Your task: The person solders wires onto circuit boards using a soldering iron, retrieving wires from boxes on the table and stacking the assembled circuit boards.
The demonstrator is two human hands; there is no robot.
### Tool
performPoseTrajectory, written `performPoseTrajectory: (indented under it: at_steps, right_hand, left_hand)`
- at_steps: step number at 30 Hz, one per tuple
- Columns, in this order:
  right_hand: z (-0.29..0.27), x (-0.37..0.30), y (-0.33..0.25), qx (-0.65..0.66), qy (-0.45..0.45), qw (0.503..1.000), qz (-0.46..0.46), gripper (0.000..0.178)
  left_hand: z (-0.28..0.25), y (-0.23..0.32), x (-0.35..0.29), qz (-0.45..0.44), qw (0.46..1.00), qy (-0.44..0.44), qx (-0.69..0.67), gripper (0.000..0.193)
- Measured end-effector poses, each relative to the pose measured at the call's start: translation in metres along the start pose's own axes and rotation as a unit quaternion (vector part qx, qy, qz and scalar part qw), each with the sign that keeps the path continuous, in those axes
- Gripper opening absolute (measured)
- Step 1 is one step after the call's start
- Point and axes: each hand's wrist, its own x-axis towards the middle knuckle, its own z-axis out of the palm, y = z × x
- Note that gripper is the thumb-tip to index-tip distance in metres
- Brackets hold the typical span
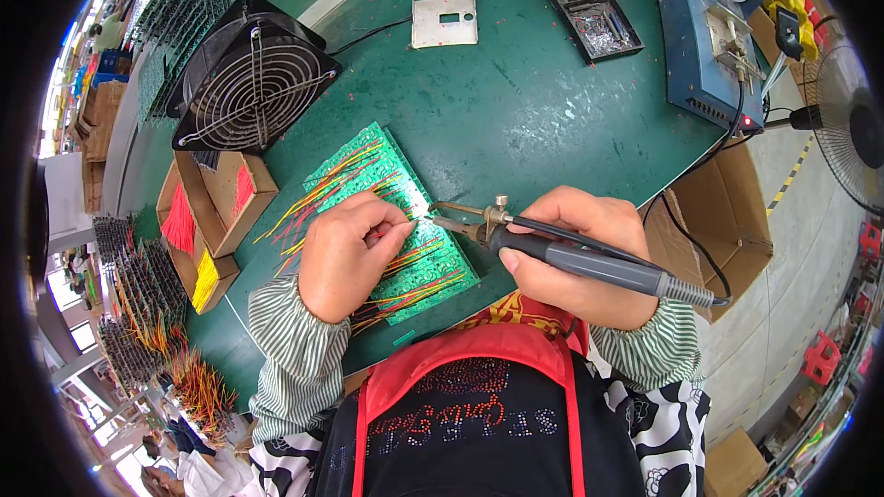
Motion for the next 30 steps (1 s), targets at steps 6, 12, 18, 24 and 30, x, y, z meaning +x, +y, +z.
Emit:
performPoseTrajectory:
  at_steps: [6, 12, 18, 24, 30]
  right_hand:
    - [-0.003, -0.006, -0.003, -0.008, 0.005, 1.000, -0.007, 0.019]
    - [0.001, -0.015, -0.007, -0.013, -0.015, 1.000, -0.022, 0.019]
    - [0.028, -0.016, -0.014, 0.054, -0.098, 0.992, -0.054, 0.018]
    - [0.047, -0.017, -0.009, 0.060, -0.087, 0.992, -0.065, 0.017]
    - [0.052, -0.015, -0.011, 0.044, -0.097, 0.993, -0.060, 0.016]
  left_hand:
    - [-0.003, -0.001, -0.007, 0.025, 0.999, 0.031, 0.015, 0.007]
    - [-0.031, 0.003, -0.042, -0.006, 0.992, 0.118, 0.054, 0.006]
    - [-0.022, -0.004, -0.078, -0.051, 0.999, 0.013, -0.008, 0.007]
    - [-0.013, -0.018, -0.081, -0.060, 0.997, 0.011, -0.042, 0.007]
    - [-0.009, -0.022, -0.083, -0.072, 0.996, 0.014, -0.053, 0.007]
